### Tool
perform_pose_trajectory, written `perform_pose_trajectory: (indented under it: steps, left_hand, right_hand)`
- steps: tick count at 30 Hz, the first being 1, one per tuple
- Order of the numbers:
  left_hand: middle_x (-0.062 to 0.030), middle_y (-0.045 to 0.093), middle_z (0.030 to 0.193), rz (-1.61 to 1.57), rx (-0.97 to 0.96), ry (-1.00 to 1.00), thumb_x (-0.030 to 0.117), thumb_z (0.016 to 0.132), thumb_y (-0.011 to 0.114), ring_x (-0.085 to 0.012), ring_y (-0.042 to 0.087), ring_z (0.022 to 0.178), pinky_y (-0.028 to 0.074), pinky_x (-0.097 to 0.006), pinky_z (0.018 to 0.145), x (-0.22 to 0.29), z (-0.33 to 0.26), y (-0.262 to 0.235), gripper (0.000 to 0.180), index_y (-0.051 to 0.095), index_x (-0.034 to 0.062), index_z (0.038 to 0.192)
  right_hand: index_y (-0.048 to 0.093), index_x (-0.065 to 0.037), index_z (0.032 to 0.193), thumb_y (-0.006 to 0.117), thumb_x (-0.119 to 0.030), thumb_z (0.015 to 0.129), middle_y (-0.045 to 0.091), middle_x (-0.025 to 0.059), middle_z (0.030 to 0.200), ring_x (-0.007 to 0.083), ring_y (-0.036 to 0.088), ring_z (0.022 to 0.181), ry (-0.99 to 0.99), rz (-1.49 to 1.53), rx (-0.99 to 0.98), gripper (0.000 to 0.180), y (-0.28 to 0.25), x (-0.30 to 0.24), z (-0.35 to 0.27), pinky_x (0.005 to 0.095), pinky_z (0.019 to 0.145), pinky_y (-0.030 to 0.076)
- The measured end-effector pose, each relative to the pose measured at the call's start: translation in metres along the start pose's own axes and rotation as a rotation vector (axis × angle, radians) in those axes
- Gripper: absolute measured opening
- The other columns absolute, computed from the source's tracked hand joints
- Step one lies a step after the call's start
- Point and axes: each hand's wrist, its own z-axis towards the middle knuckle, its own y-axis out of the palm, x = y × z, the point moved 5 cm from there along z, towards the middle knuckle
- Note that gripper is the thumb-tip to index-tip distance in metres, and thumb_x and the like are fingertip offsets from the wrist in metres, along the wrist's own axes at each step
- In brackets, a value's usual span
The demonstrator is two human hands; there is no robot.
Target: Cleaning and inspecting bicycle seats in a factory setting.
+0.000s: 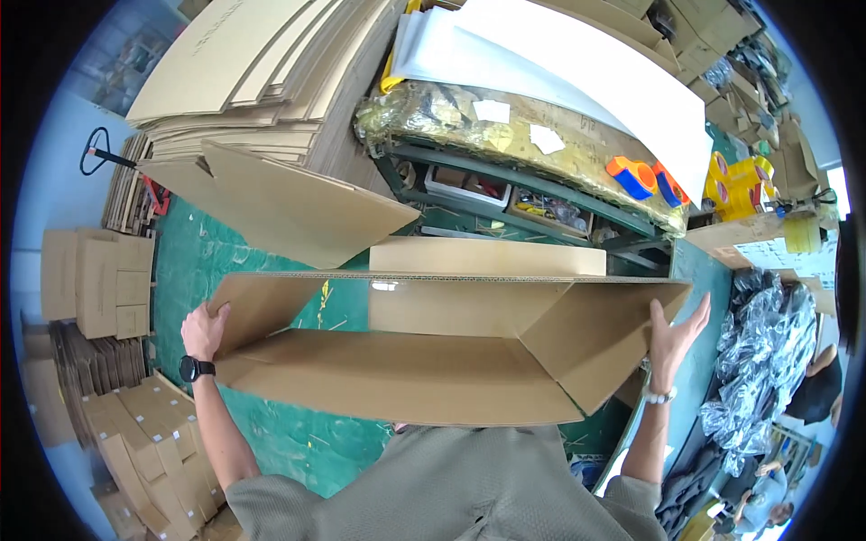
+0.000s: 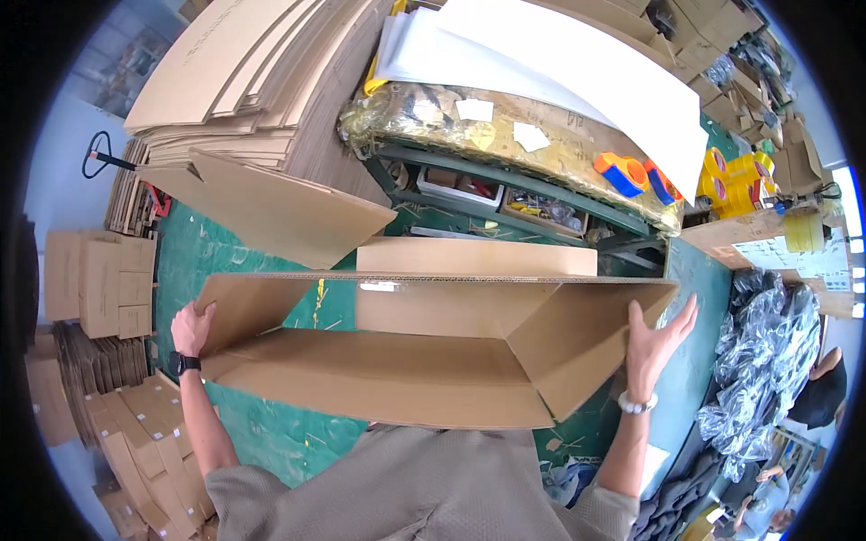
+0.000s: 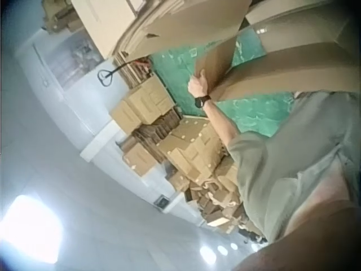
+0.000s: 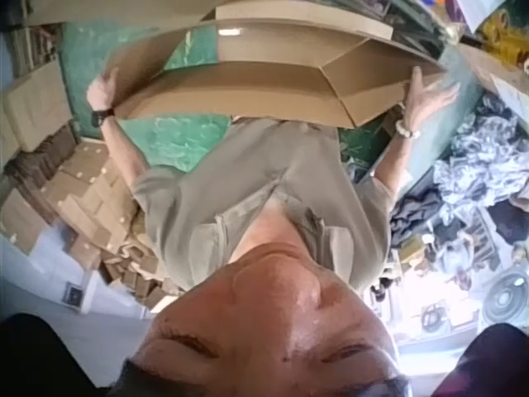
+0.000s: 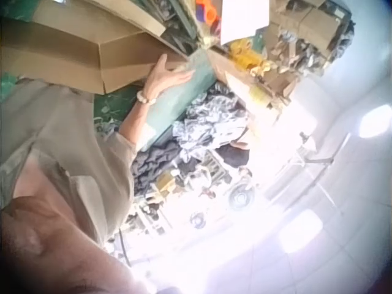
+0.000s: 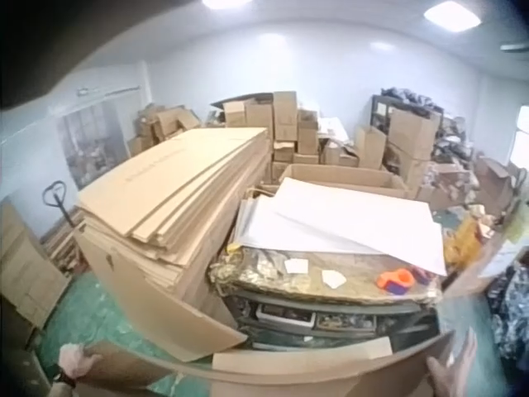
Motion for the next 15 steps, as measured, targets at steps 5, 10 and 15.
perform_pose_trajectory:
  steps: [5,10,15]
  left_hand:
    - [-0.0288,0.068,0.092,-0.017,0.028,-0.054,0.051,0.088,0.063,-0.0456,0.066,0.091,0.051,-0.052,0.081,0.022,0.008,-0.012,0.054,0.069,-0.0029,0.093]
    - [-0.0298,0.067,0.086,-0.196,0.065,-0.092,0.050,0.092,0.061,-0.0493,0.064,0.086,0.051,-0.052,0.078,0.040,0.030,-0.006,0.058,0.068,-0.0074,0.084]
    - [-0.0276,0.051,0.141,-1.012,-0.116,-0.161,0.053,0.096,0.054,-0.0375,0.048,0.134,0.037,-0.040,0.111,0.042,0.036,0.054,0.075,0.047,-0.0064,0.140]
  right_hand:
    - [0.056,0.004,0.125,0.061,-0.005,0.081,0.063,0.0066,0.100,0.0117,0.055,0.073,0.601,0.681,-0.743,0.045,0.029,0.045,-0.026,0.0254,0.063,0.043]
    - [0.064,0.003,0.111,0.052,-0.008,0.083,0.064,0.0040,0.095,0.0096,0.055,0.072,0.385,0.692,-0.855,0.033,0.056,0.062,0.040,0.0242,0.064,0.045]
    - [0.053,0.003,0.132,0.051,-0.008,0.087,0.064,0.0102,0.117,0.0163,0.061,0.103,0.478,0.925,-0.937,0.047,0.091,0.074,0.051,0.0290,0.090,0.049]
